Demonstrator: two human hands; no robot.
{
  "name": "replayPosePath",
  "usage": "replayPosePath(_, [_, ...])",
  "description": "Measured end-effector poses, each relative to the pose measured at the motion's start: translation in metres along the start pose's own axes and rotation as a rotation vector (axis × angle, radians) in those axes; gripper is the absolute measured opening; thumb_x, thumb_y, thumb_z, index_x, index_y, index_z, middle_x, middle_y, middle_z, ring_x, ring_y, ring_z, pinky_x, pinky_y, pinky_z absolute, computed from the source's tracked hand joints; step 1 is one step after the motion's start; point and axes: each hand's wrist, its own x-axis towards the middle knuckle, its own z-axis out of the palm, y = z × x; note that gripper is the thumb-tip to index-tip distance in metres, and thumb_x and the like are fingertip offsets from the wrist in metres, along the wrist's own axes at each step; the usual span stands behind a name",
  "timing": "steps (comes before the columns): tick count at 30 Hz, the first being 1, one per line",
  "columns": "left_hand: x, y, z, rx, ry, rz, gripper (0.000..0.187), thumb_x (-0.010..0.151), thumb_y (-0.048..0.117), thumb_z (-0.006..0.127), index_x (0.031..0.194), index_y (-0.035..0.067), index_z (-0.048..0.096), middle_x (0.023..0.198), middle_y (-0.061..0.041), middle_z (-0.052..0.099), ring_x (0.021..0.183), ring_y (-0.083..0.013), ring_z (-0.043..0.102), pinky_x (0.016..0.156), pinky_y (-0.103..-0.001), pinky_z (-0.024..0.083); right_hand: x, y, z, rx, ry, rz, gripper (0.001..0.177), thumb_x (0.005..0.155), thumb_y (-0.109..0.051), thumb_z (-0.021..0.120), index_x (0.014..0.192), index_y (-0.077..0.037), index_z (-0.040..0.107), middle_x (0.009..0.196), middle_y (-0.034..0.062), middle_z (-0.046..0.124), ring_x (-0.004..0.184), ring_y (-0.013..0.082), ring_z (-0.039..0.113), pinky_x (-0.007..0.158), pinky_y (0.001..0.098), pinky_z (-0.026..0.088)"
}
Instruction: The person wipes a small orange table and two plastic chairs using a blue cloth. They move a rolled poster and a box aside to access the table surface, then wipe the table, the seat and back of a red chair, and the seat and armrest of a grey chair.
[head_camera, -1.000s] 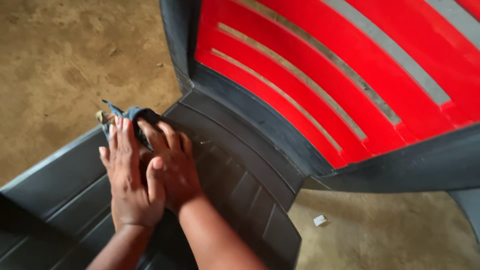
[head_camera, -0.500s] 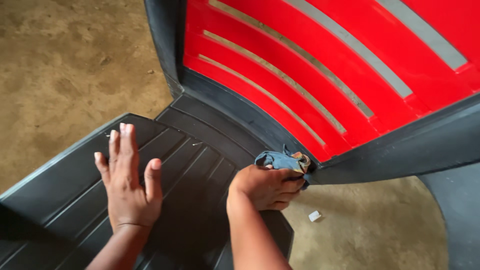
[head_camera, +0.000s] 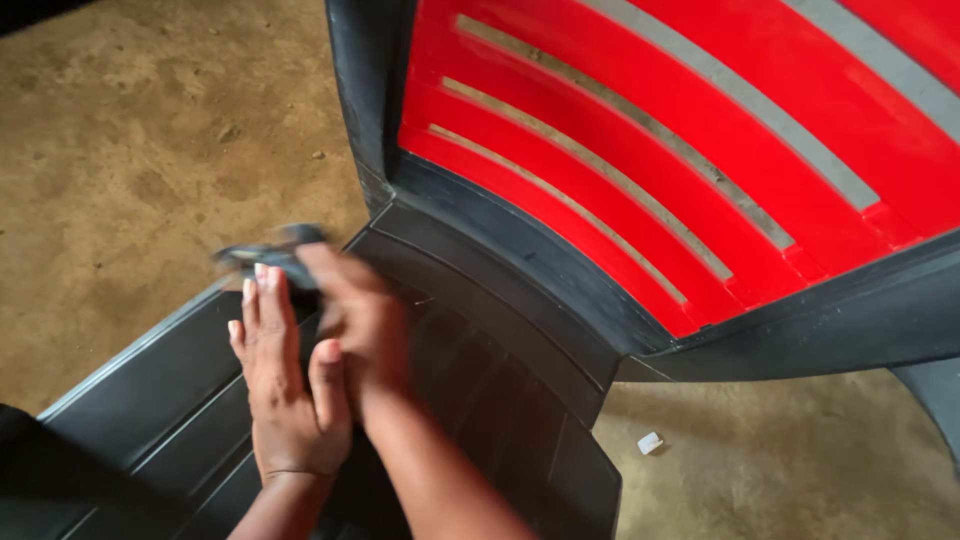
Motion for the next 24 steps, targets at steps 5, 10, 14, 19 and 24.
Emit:
replayPosePath(5, [-0.005,-0.001,-0.004,-0.081,0.031,-0.032,0.070,0.107,0.040,0.044,0.162,0.000,0.028,0.168,-0.024,0.033,0.161,-0.0401,0.022,0.129,-0.054,0.010,-0.043,-0.026,-0.071,-1.138,0.737,0.017,0.047,0.084,0.001,0.055,0.127,-0.011,0.071,0.123,0.0110,0.070,0.112,0.0325,0.067,0.100,0.0408,0.052])
replayPosePath(10, [0.004,-0.006,-0.028,-0.225,0.017,-0.102,0.067,0.106,0.032,0.048,0.161,0.000,0.031,0.164,-0.025,0.037,0.155,-0.0409,0.032,0.126,-0.052,0.024,-0.058,-0.016,-0.020,-1.236,0.359,0.151,0.053,0.084,-0.035,0.070,0.130,-0.010,0.064,0.137,0.0156,0.053,0.107,0.0437,0.052,0.086,0.0595,0.041])
replayPosePath(14, [0.011,-0.032,-0.080,0.089,-0.002,0.090,0.053,0.099,0.013,0.050,0.152,0.003,0.047,0.155,-0.021,0.050,0.148,-0.0411,0.045,0.123,-0.052,0.035,-0.052,-0.013,0.053,-1.055,0.116,0.204,0.064,0.086,-0.037,0.070,0.142,-0.010,0.055,0.141,0.0142,0.048,0.109,0.0437,0.050,0.086,0.0609,0.040])
replayPosePath(19, [0.003,-0.048,-0.083,0.188,0.083,0.027,0.049,0.106,-0.001,0.044,0.155,0.000,0.045,0.157,-0.021,0.051,0.150,-0.0426,0.044,0.126,-0.057,0.029,-0.017,-0.015,0.098,-0.709,-0.045,-0.170,0.048,0.093,-0.014,0.065,0.141,-0.015,0.063,0.132,0.0085,0.062,0.113,0.0369,0.057,0.095,0.0515,0.046])
replayPosePath(24, [0.008,-0.047,-0.078,0.292,0.057,0.034,0.051,0.104,0.011,0.048,0.154,0.002,0.046,0.154,-0.017,0.053,0.149,-0.0388,0.043,0.124,-0.058,0.028,-0.005,-0.011,0.084,-0.462,0.089,-0.280,0.039,0.099,0.002,0.061,0.135,-0.011,0.068,0.120,0.0094,0.070,0.110,0.0305,0.065,0.101,0.0419,0.050])
